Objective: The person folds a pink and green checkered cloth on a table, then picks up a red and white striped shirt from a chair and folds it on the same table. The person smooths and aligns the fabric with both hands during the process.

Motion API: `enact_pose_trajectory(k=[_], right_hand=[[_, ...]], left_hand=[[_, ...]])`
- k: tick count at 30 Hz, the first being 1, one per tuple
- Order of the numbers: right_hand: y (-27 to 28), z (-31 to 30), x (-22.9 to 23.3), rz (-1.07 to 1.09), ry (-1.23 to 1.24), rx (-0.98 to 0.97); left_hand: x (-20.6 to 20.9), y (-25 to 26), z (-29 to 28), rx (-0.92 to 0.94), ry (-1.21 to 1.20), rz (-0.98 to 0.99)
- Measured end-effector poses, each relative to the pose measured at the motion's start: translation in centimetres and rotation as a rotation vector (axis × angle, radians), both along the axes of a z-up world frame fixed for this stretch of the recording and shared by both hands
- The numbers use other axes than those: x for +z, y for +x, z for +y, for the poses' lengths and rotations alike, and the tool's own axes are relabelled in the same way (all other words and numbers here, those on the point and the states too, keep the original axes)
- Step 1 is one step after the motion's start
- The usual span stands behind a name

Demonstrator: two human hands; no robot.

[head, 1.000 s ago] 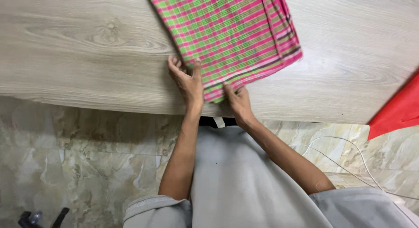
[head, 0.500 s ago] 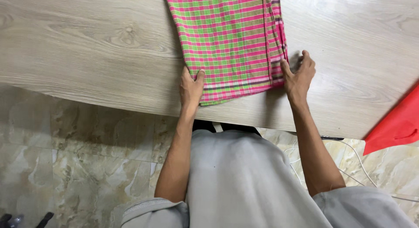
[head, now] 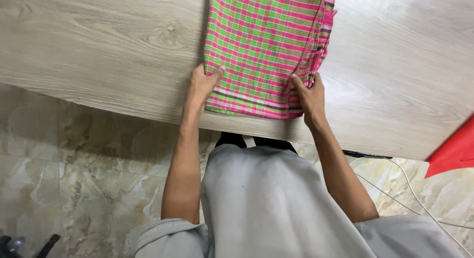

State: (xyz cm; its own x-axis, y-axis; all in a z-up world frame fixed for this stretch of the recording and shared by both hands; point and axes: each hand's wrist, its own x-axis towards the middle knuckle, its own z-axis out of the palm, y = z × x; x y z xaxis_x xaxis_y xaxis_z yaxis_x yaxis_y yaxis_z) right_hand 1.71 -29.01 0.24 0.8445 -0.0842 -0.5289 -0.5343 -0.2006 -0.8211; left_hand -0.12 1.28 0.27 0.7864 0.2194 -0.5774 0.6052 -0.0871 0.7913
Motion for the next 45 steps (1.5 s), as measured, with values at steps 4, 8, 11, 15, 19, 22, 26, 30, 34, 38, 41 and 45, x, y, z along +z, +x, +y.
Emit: enact_pose_trajectory(k=[4,8,11,15,19,22,26,30,34,38,41,45], right_hand=[[2.2,1.1,-0.2,-0.037,0.05,-0.014],[3.3,2.4,-1.4,-0.05,0.099,-0.017],[3.5,3.1,-1.6,-0.023,0.127,-0.059],[4.3,4.8,-1.1,-0.081,0.188,-0.002],[4.8,6.5,-1.8,-0.061,0.177,0.092],[4.8,8.2,-2.7,-0.052,0.187,0.162],[4.5,11.2,-3.6,-0.032,0.193,0.261],[4.3,15.2,-3.0,-0.074,0.179,0.375],[5.1,19.5,-0.6,-0.074,0.145,0.397],[5.6,24.2,-0.3,-0.019,0.203,0.376],[5.5,28.4,-1.3,-0.056,0.135,0.432],[3.9,36.0,-2.3,-0.055,0.24,0.352]], left_hand=[[-0.7,2.2,0.2,-0.058,-0.032,0.037],[-2.0,4.7,0.3,-0.14,0.04,-0.146],[-2.4,5.4,0.5,-0.129,0.083,-0.325],[-1.7,5.0,1.6,-0.112,0.053,-0.36],[-0.7,2.9,2.9,0.02,-0.008,-0.301],[0.3,0.8,4.4,0.121,-0.014,-0.258],[1.3,-2.6,6.9,0.257,-0.009,-0.21],[1.0,-4.9,9.8,0.358,0.076,-0.094],[-0.1,-6.6,12.9,0.461,0.094,-0.154],[-1.7,-7.3,16.8,0.506,0.052,-0.223],[-2.5,-7.4,21.4,0.481,0.067,-0.265],[-2.3,-8.3,28.9,0.455,0.087,-0.254]])
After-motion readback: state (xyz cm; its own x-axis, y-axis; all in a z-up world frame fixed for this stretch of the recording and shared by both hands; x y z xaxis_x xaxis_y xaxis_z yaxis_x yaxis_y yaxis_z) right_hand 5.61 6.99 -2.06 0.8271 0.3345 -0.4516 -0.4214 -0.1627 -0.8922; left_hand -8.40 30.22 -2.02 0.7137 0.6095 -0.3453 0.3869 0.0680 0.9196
